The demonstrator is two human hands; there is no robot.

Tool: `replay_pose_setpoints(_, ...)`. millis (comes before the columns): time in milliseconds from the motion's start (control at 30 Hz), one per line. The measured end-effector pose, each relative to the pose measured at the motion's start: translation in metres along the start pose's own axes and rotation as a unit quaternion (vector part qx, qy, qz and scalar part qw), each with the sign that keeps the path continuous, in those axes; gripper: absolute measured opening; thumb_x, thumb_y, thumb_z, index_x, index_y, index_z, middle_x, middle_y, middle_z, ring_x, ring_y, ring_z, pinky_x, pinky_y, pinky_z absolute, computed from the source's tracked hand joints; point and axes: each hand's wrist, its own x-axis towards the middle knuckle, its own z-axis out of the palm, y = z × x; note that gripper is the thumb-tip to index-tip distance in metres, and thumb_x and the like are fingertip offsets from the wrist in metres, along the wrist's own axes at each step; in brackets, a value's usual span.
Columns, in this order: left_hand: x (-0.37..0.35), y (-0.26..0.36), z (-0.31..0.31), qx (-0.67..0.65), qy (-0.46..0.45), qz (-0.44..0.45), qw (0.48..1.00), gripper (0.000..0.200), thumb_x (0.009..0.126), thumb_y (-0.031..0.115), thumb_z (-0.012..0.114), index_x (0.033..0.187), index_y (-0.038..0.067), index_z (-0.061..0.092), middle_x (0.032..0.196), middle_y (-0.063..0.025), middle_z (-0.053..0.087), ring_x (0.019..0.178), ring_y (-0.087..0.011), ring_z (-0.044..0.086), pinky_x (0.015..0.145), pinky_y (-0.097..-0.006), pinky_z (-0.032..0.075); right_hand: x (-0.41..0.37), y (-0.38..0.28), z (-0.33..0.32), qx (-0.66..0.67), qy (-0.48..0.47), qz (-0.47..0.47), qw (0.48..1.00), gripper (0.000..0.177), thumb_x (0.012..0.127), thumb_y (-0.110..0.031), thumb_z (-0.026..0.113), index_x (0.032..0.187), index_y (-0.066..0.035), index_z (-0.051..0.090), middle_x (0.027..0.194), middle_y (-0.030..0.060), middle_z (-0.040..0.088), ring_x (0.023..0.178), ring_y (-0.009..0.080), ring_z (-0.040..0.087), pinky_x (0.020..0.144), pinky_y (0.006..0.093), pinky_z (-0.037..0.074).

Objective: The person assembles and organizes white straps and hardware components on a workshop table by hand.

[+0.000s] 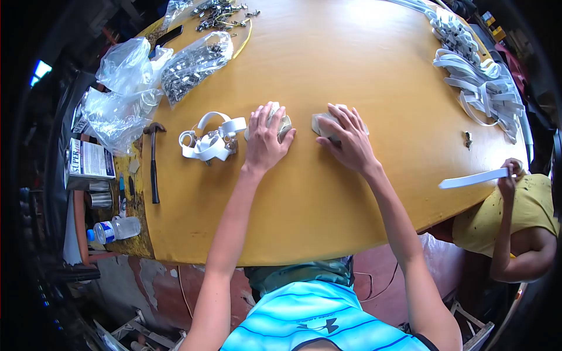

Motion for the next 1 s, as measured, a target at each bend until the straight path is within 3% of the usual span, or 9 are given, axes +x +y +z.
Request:
replay_pose_setpoints(133, 0.007, -0.002, 0.003, 0.02, -0.003, -0.023, 1.0, 0.057, 0.083, 0.029, 0.071, 0.132, 0.006, 0.052, 0.138, -0.0236, 0.046, 0.128, -0.0436, 0.043, 0.111, -0.0519, 0.032, 0.023, 0.004, 0.012, 0.015, -0.005, -0.019, 1.0, 0.048, 0.089, -0.046, 0.064, 0.125, -0.015, 0.061, 0.146, 0.0144, 0.043, 0.136, 0.0365, 0.037, 0.117, 0.053, 0.023)
replay_pose_setpoints(233, 0.001, 0.004, -0.001, 0.03, -0.003, -0.042, 0.999, 0.059, 0.083, 0.034, 0.072, 0.133, 0.008, 0.053, 0.141, -0.0221, 0.045, 0.131, -0.0424, 0.04, 0.112, -0.0534, 0.03, 0.024, -0.001, 0.013, 0.002, -0.012, -0.013, 1.0, 0.056, 0.088, -0.049, 0.064, 0.133, -0.016, 0.056, 0.152, 0.0168, 0.035, 0.139, 0.0382, 0.032, 0.117, 0.0546, 0.02)
replay_pose_setpoints(333, 0.0, 0.013, -0.007, 0.073, 0.001, -0.022, 0.997, 0.065, 0.082, 0.047, 0.071, 0.134, 0.012, 0.055, 0.147, -0.0185, 0.042, 0.137, -0.0401, 0.037, 0.113, -0.0576, 0.027, 0.021, -0.004, 0.005, 0.002, 0.011, -0.026, 1.0, 0.074, 0.086, -0.051, 0.065, 0.148, -0.02, 0.039, 0.159, 0.0201, 0.017, 0.146, 0.0399, 0.018, 0.117, 0.0575, 0.013)
replay_pose_setpoints(433, 0.001, 0.013, -0.008, 0.03, 0.011, -0.012, 0.999, 0.065, 0.082, 0.047, 0.071, 0.133, 0.011, 0.055, 0.147, -0.0177, 0.041, 0.136, -0.0398, 0.038, 0.112, -0.0578, 0.028, 0.024, -0.001, 0.007, 0.012, -0.005, -0.016, 1.0, 0.073, 0.087, -0.051, 0.065, 0.147, -0.018, 0.04, 0.159, 0.0213, 0.017, 0.146, 0.0395, 0.017, 0.117, 0.0577, 0.011)
replay_pose_setpoints(567, 0.0, 0.015, -0.009, 0.034, 0.05, 0.017, 0.998, 0.051, 0.085, 0.037, 0.071, 0.122, 0.005, 0.06, 0.135, -0.016, 0.053, 0.128, -0.0356, 0.048, 0.109, -0.0523, 0.037, 0.029, -0.003, 0.002, 0.025, -0.041, 0.009, 0.999, 0.073, 0.087, -0.051, 0.063, 0.147, -0.016, 0.039, 0.159, 0.0221, 0.016, 0.147, 0.0391, 0.016, 0.117, 0.0585, 0.008)
replay_pose_setpoints(600, 0.001, 0.016, -0.01, 0.028, 0.102, 0.058, 0.993, 0.038, 0.086, 0.026, 0.071, 0.114, 0.003, 0.062, 0.12, -0.0124, 0.062, 0.116, -0.0317, 0.058, 0.1, -0.0459, 0.046, 0.03, -0.003, 0.003, 0.027, -0.042, 0.017, 0.999, 0.072, 0.088, -0.052, 0.061, 0.147, -0.016, 0.04, 0.159, 0.0212, 0.016, 0.147, 0.0388, 0.016, 0.117, 0.0587, 0.007)
replay_pose_setpoints(700, -0.006, 0.018, -0.01, 0.045, 0.141, 0.081, 0.986, 0.027, 0.085, 0.016, 0.07, 0.108, 0.004, 0.063, 0.11, -0.0091, 0.064, 0.105, -0.0283, 0.062, 0.092, -0.0417, 0.051, 0.028, 0.0, 0.005, 0.015, -0.034, 0.016, 0.999, 0.071, 0.088, -0.052, 0.059, 0.146, -0.016, 0.041, 0.159, 0.0198, 0.017, 0.146, 0.0379, 0.018, 0.117, 0.0586, 0.007)
replay_pose_setpoints(733, -0.006, 0.021, -0.013, 0.052, 0.163, 0.099, 0.98, 0.02, 0.085, 0.011, 0.068, 0.104, 0.004, 0.064, 0.106, -0.0076, 0.065, 0.099, -0.0261, 0.063, 0.087, -0.0382, 0.051, 0.027, -0.002, 0.005, 0.021, -0.025, 0.018, 0.999, 0.068, 0.089, -0.051, 0.059, 0.145, -0.015, 0.044, 0.159, 0.0189, 0.018, 0.146, 0.0372, 0.019, 0.117, 0.0582, 0.007)
replay_pose_setpoints(1000, -0.057, 0.04, -0.056, -0.006, 0.205, 0.095, 0.974, 0.016, 0.084, 0.008, 0.067, 0.1, 0.005, 0.065, 0.102, -0.0066, 0.067, 0.092, -0.024, 0.064, 0.082, -0.0363, 0.05, 0.019, -0.005, 0.006, -0.029, 0.015, 0.025, 0.999, 0.063, 0.092, -0.05, 0.055, 0.143, -0.014, 0.046, 0.158, 0.0194, 0.022, 0.145, 0.0367, 0.022, 0.118, 0.056, 0.006)
